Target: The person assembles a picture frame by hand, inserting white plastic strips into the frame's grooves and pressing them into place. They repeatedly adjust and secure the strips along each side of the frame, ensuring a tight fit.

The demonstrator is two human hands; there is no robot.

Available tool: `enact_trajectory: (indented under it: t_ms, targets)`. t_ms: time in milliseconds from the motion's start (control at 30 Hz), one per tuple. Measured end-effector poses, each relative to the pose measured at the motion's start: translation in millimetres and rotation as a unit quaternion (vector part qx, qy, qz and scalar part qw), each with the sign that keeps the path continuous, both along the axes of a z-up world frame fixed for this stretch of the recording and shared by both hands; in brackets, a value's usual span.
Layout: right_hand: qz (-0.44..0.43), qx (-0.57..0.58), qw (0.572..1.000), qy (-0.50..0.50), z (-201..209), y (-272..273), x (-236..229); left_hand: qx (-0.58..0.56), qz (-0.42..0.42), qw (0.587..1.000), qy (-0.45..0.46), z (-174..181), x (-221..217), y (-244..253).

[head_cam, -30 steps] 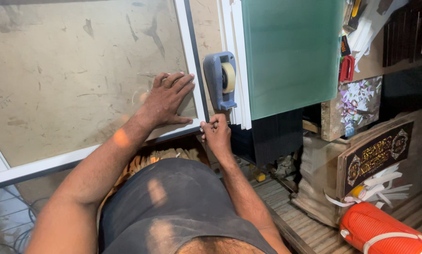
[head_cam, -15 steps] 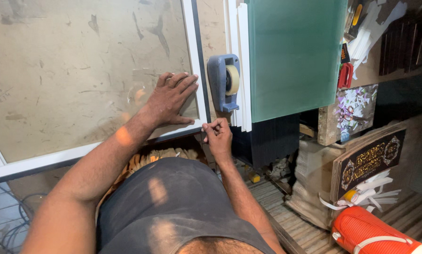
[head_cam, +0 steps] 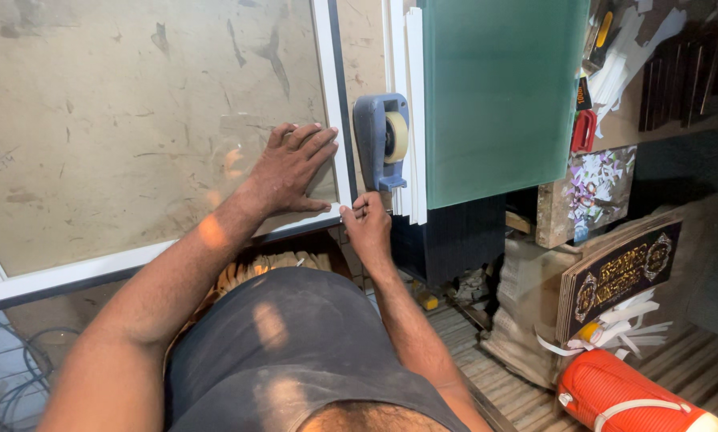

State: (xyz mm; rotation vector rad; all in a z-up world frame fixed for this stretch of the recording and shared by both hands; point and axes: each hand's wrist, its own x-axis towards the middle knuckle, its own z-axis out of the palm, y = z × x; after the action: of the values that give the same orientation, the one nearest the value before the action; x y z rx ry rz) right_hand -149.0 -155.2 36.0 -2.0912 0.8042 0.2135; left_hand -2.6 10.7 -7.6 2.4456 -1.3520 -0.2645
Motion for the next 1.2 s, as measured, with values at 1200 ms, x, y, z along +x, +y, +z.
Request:
enact_trajectory:
  t_ms: [1200]
  targets:
    - [-0.068, 0.034, 0.991, -0.108, 1, -85, 20, -0.030, -0.003, 0.999, 0.017, 12, 1, 2]
